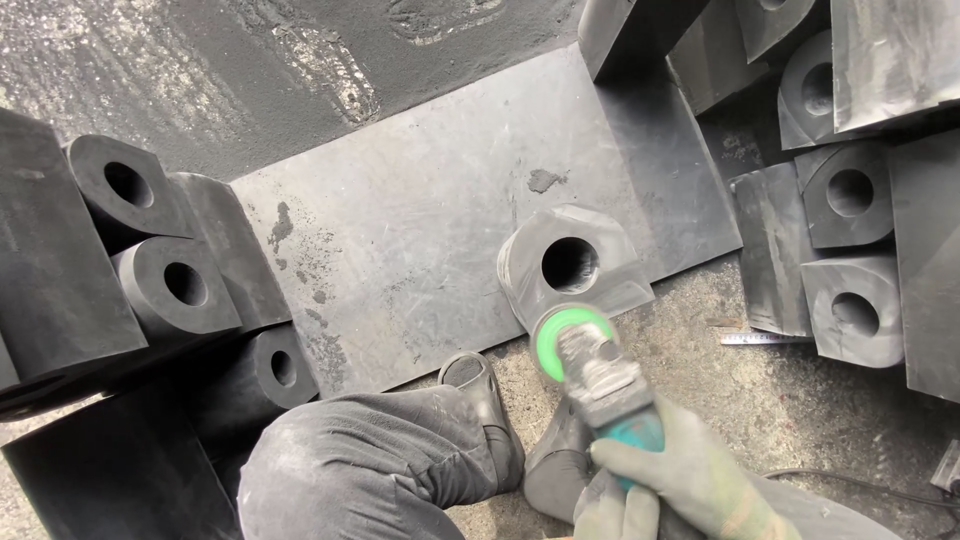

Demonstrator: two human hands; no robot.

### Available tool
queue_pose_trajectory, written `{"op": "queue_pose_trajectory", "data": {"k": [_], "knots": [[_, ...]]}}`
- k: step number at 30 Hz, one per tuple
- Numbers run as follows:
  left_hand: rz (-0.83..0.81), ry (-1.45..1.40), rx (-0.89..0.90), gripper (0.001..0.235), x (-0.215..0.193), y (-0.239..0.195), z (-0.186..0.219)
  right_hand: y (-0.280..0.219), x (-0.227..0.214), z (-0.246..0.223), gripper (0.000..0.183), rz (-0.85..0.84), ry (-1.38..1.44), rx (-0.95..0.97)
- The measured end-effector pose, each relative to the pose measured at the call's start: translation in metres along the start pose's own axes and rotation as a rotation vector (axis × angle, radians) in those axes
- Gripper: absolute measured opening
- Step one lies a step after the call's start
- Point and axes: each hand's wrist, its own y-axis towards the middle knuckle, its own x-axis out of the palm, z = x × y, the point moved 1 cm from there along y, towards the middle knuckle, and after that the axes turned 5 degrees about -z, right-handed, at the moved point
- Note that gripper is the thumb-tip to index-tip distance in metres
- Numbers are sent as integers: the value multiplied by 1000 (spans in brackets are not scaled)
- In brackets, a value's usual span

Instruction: Grinding the surfaces and edges of industrial rubber blocks using a handheld electric angle grinder.

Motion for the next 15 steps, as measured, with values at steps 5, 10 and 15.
{"op": "queue_pose_trajectory", "data": {"k": [5,10,15], "knots": [[-544,-257,130,36,-12,17,-21,8,-14,40,42,72,436,74],[-394,-292,169,45,10,-35,-23,-2,-2,32,40,31,595,68],[43,-45,190,42,13,-43,-18,-2,1,33,41,-44,243,-15]]}}
